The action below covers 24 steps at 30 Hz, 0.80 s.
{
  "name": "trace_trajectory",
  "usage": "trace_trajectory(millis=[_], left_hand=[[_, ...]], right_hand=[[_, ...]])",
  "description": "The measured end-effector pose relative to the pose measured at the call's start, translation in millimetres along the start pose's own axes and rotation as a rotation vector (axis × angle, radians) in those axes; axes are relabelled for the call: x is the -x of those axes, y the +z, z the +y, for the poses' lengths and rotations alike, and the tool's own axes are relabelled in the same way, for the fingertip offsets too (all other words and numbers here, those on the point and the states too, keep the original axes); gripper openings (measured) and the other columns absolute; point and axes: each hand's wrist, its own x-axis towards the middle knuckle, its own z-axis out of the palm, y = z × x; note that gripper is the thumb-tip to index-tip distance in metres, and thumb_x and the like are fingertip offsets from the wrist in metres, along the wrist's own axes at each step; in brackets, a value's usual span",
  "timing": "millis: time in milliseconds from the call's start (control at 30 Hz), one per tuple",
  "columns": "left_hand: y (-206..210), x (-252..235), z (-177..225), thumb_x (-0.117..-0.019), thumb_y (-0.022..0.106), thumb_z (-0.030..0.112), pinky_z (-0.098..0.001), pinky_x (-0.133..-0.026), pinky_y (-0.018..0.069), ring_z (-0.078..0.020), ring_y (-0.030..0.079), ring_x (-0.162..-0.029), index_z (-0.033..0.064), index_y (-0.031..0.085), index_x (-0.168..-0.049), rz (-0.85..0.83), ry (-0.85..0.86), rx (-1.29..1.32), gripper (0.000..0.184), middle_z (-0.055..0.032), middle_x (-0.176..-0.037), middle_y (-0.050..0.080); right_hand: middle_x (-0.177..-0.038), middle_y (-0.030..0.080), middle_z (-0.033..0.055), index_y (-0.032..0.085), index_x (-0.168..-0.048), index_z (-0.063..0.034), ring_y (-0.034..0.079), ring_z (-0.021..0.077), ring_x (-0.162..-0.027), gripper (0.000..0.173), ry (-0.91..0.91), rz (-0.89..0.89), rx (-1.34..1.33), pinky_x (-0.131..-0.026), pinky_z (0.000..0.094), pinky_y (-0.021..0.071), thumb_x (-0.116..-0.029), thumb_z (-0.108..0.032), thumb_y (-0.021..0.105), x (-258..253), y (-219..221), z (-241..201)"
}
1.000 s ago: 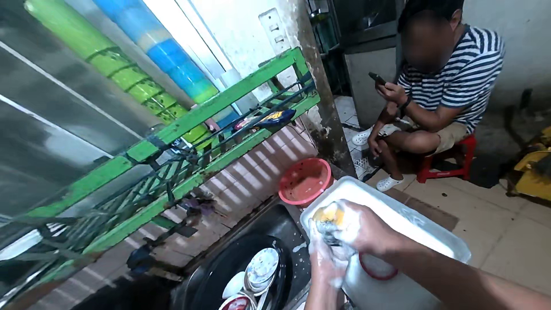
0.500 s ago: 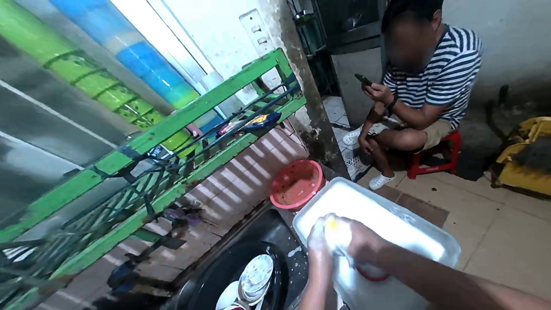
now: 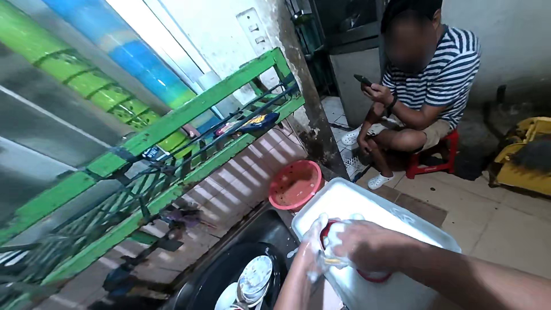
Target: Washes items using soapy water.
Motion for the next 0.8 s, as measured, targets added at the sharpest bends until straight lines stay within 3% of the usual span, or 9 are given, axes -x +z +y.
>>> trace_trajectory(millis=[67, 133, 200, 300, 400, 467, 600, 700, 800], left_hand=[[3.9, 5.7, 4.5, -0.1119, 0.029, 0.044, -0.0364, -0.06, 0.0596, -0.0189, 0.068, -0.069, 0.0049, 0.059, -0.111, -0.015, -0.089, 0.067, 0.049, -0.0091, -0.08, 0.066], [11.7, 9.4, 12.1, -0.112, 0.03, 0.042, -0.0377, -0.068, 0.0605, -0.0195, 0.069, -0.077, 0.0042, 0.059, -0.117, 0.0, -0.006, 0.045, 0.048, -0.0106, -0.088, 0.068], [19.6, 9.2, 15.0, -0.1125, 0.035, 0.032, -0.0333, -0.077, 0.058, -0.0144, 0.067, -0.086, 0.0034, 0.063, -0.123, 0.118, 0.253, -0.237, 0.041, -0.0083, -0.097, 0.069], [19.6, -5.0, 0.1, -0.1021, 0.053, 0.018, -0.0389, -0.087, 0.0552, -0.0173, 0.067, -0.098, 0.0003, 0.069, -0.121, 0.319, 0.664, -0.57, 0.03, -0.0121, -0.108, 0.071], [2.0, -16.2, -25.6, -0.0949, 0.059, 0.023, -0.0421, -0.105, 0.0509, -0.0234, 0.064, -0.12, 0.0026, 0.074, -0.118, 0.36, 0.982, -0.839, 0.034, -0.0134, -0.123, 0.071], [-8.5, -19.0, -36.3, -0.0966, 0.057, 0.018, -0.0442, -0.108, 0.0477, -0.0269, 0.061, -0.125, 0.0035, 0.074, -0.119, 0.403, 0.963, -0.857, 0.032, -0.0146, -0.127, 0.069], [-78.8, -19.9, -48.6, -0.108, 0.037, 0.026, -0.0433, -0.108, 0.048, -0.0228, 0.058, -0.127, 0.0016, 0.056, -0.141, 0.615, 0.765, -0.282, 0.046, -0.0142, -0.139, 0.06], [-164.2, -12.0, -54.5, -0.1117, 0.027, 0.043, -0.0463, -0.073, 0.0586, -0.0242, 0.067, -0.085, 0.0036, 0.059, -0.122, 0.979, 0.632, 0.232, 0.052, -0.014, -0.098, 0.067], [-226.5, 7.1, -61.3, -0.113, 0.03, 0.034, -0.0416, -0.067, 0.0529, -0.0228, 0.058, -0.076, 0.0008, 0.052, -0.127, 1.18, 0.511, 0.465, 0.043, -0.0147, -0.095, 0.058]], right_hand=[[-0.103, 0.07, 0.0142, 0.074, -0.1, -0.007, 0.065, 0.0349, -0.107, 0.011, -0.165, 0.123, 0.156, -0.095, 0.0546, 0.0524, -0.0924, -0.006, 0.067, -2.9, -0.7, 16.1], [-0.104, 0.072, 0.0073, 0.076, -0.1, -0.0148, 0.066, 0.029, -0.109, 0.013, -0.193, 0.312, 0.308, -0.097, 0.0508, 0.0535, -0.0874, -0.014, 0.074, -4.6, 9.8, 36.4], [-0.111, 0.073, 0.0139, 0.076, -0.107, -0.009, 0.067, 0.0349, -0.111, 0.022, 0.02, 0.417, 0.268, -0.094, 0.0555, 0.0549, -0.0869, -0.018, 0.076, -3.5, 20.7, 33.7], [-0.134, 0.063, 0.0236, 0.062, -0.131, 0.008, 0.056, 0.0351, -0.132, 0.045, 0.47, 0.537, -0.279, -0.111, 0.0506, 0.0439, -0.0893, -0.008, 0.067, -26.1, 42.0, 1.4], [-0.105, 0.064, 0.015, 0.058, -0.127, 0.0058, 0.061, 0.0162, -0.094, 0.027, 0.823, 0.513, -0.951, -0.085, 0.0342, 0.0519, -0.1026, -0.004, 0.05, -39.8, 43.2, -18.5], [-0.102, 0.064, 0.0161, 0.06, -0.122, 0.0091, 0.06, 0.0158, -0.089, 0.027, 0.844, 0.35, -1.022, -0.084, 0.0324, 0.052, -0.107, -0.007, 0.045, -30.6, 38.4, -11.3], [-0.106, 0.067, 0.0252, 0.062, -0.121, 0.0117, 0.065, 0.027, -0.096, 0.028, 0.757, 0.355, -0.642, -0.088, 0.0418, 0.0528, -0.1018, -0.007, 0.056, -3.9, 44.3, 14.4], [-0.119, 0.067, 0.0282, 0.061, -0.131, 0.0065, 0.065, 0.0381, -0.111, 0.042, 0.72, 0.407, -0.415, -0.099, 0.0562, 0.0491, -0.0926, -0.006, 0.071, 24.3, 36.4, 34.6], [-0.124, 0.064, 0.0344, 0.063, -0.129, 0.0078, 0.061, 0.0508, -0.119, 0.042, 0.71, 0.173, -0.16, -0.102, 0.0658, 0.0446, -0.1011, -0.024, 0.063, 54.0, 13.7, 23.9]])
